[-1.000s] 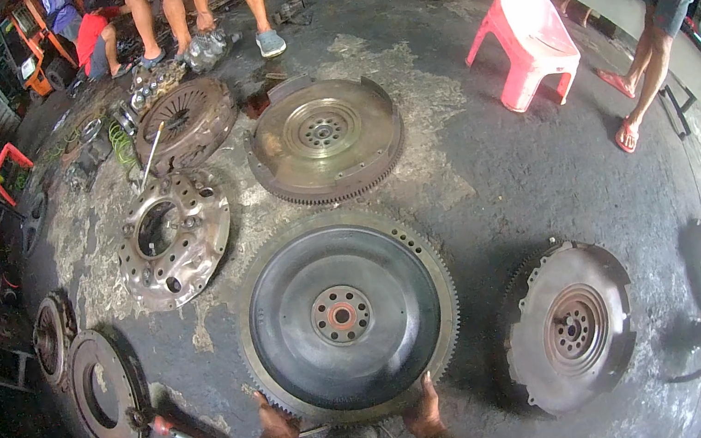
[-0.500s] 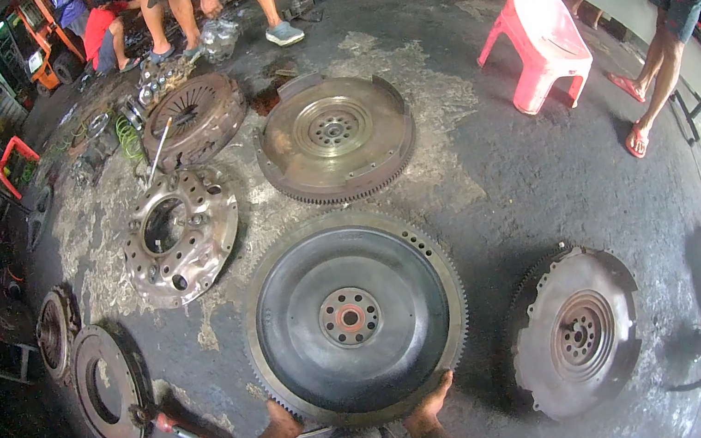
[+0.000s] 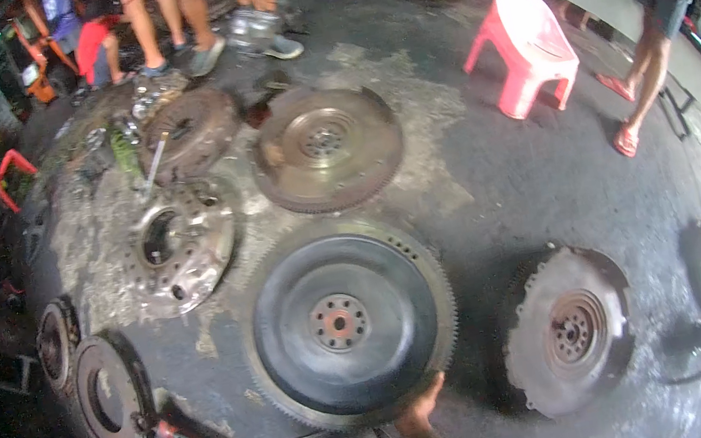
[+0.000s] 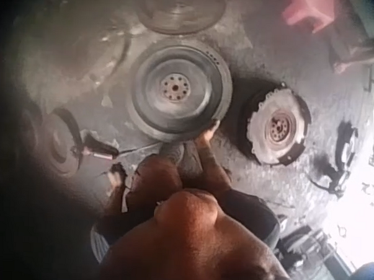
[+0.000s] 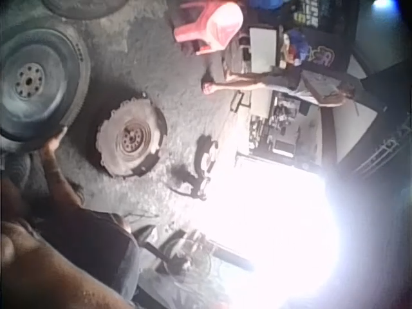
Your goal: Using an angle grinder to clean or resurface automotive flywheels on the floor.
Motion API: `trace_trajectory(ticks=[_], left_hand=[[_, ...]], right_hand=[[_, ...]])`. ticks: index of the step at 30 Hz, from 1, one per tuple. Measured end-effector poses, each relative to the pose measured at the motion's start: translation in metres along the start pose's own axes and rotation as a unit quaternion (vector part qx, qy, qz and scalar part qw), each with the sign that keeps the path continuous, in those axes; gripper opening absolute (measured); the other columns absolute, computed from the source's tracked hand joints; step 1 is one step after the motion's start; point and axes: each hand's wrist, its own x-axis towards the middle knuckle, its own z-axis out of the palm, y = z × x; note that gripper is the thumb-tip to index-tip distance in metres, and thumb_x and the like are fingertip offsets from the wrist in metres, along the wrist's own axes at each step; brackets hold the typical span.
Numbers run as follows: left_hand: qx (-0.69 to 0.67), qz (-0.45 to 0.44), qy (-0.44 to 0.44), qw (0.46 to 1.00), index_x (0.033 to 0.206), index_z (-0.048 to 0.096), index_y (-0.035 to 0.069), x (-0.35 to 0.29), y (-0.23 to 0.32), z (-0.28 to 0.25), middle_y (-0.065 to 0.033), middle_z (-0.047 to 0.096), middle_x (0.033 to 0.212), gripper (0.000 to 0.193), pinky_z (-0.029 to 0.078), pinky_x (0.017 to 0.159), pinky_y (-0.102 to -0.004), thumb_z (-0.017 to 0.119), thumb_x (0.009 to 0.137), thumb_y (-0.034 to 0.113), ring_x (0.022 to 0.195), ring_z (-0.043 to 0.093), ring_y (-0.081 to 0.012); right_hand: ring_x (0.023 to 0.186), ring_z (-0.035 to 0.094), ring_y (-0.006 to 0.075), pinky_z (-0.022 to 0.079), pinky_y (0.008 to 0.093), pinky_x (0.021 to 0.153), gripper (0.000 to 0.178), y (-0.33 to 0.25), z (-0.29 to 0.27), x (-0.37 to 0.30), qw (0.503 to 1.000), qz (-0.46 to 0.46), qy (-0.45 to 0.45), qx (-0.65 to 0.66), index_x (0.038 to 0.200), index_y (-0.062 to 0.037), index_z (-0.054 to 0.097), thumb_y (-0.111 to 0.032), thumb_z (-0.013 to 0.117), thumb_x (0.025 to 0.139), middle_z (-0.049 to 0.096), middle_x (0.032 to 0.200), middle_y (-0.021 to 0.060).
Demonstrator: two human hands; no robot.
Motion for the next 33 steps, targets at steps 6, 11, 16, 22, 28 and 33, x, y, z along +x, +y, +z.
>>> trace_trajectory(ticks=[6,11,16,22,28,33], left_hand=[[-0.225,-0.113,-0.343,0.905,0.100,0.063,-0.003,0.074,-0.035,0.118,-0.0162,0.069,0.083,0.051,0.053,0.072,-0.0423,0.044,0.098,0.044,0.080,0.067,-0.0312],[-0.269,-0.275,-0.313,0.868,0.118,0.053,-0.014,0.114,-0.057,0.174,-0.0291,0.061,0.114,0.082,0.048,0.095,-0.0542,0.033,0.096,0.062,0.110,0.057,-0.0428],[-0.296,-0.297,-0.311,0.853,0.132,0.037,-0.014,0.100,-0.018,0.194,-0.0302,0.050,0.128,0.088,0.043,0.100,-0.0589,0.034,0.094,0.065,0.116,0.052,-0.0444],[-0.305,-0.247,-0.234,0.890,0.142,0.031,-0.001,0.053,0.028,0.212,-0.0228,0.041,0.140,0.079,0.039,0.104,-0.0571,0.035,0.094,0.061,0.126,0.044,-0.0405],[-0.420,-0.238,-0.279,0.830,0.150,0.023,0.013,0.046,0.035,0.207,-0.0142,0.028,0.152,0.087,0.030,0.111,-0.0586,0.032,0.088,0.073,0.139,0.029,-0.0391],[-0.436,-0.213,-0.374,0.790,0.153,0.014,0.015,0.049,0.022,0.198,-0.0121,0.017,0.158,0.098,0.024,0.114,-0.0579,0.025,0.083,0.083,0.143,0.021,-0.0375]], right_hand=[[0.144,0.019,0.0327,0.016,0.0463,0.117,0.085,-0.023,0.001,-0.010,0.998,-0.006,-0.054,0.043,0.153,-0.0120,0.016,-0.070,0.027,0.092,0.019,0.157,0.0098],[0.137,0.029,0.0301,0.024,0.0443,0.114,0.075,-0.019,0.020,-0.019,0.999,-0.024,0.007,0.031,0.148,-0.0112,0.029,-0.064,0.033,0.095,0.030,0.150,0.0080],[0.127,0.042,0.0250,0.033,0.0384,0.108,0.065,-0.023,0.035,-0.031,0.997,-0.025,0.023,0.076,0.141,-0.0111,0.039,-0.058,0.038,0.096,0.044,0.139,0.0048],[0.141,0.025,0.0331,0.021,0.0468,0.115,0.081,-0.019,0.018,-0.020,0.998,-0.029,0.015,0.044,0.151,-0.0117,0.024,-0.067,0.036,0.093,0.023,0.156,0.0108],[0.142,0.024,0.0332,0.021,0.0471,0.115,0.085,-0.010,0.005,-0.009,0.999,-0.035,-0.016,0.024,0.152,-0.0126,0.023,-0.070,0.036,0.090,0.023,0.156,0.0103],[0.139,0.028,0.0292,0.022,0.0441,0.115,0.077,-0.012,0.015,-0.015,0.997,-0.003,-0.043,0.066,0.150,-0.0141,0.027,-0.067,0.030,0.094,0.029,0.153,0.0061]])
